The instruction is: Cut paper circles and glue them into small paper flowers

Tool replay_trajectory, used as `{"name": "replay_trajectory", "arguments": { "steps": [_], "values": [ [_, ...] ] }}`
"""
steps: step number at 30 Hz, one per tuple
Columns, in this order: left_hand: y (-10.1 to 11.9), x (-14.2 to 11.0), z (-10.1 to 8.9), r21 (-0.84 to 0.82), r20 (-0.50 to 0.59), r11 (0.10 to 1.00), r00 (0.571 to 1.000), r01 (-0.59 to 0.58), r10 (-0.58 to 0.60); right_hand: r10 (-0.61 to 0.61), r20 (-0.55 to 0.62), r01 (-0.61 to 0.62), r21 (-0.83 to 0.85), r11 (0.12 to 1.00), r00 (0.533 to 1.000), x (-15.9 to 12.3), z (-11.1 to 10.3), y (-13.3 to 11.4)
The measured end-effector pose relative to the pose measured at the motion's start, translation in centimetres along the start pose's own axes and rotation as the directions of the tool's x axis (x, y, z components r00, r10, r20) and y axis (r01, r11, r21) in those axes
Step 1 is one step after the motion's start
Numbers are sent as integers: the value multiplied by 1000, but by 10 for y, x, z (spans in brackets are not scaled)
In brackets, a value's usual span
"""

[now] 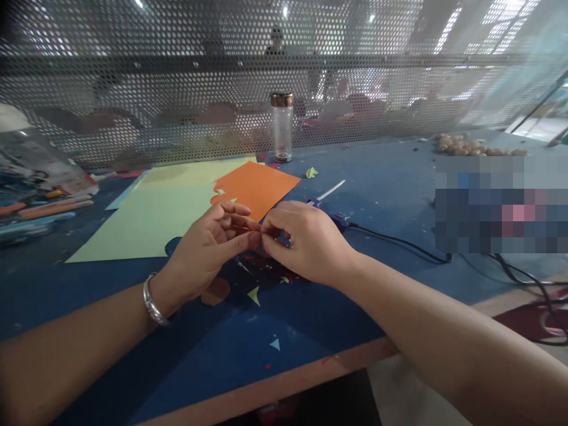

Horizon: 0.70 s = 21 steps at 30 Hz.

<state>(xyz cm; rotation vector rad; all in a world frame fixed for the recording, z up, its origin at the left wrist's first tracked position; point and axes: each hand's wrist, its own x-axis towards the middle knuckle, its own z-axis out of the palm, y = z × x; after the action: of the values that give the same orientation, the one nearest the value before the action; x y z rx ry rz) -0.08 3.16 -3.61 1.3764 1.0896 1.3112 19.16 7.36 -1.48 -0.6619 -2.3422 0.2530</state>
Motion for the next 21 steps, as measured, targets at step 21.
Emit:
{"name": "replay_trajectory", "arguments": {
  "steps": [21],
  "values": [
    [1,-6,-1,203,59,968,989,-144,135,21,-39,-20,32,999,999,-1,-4,-3]
  ]
}}
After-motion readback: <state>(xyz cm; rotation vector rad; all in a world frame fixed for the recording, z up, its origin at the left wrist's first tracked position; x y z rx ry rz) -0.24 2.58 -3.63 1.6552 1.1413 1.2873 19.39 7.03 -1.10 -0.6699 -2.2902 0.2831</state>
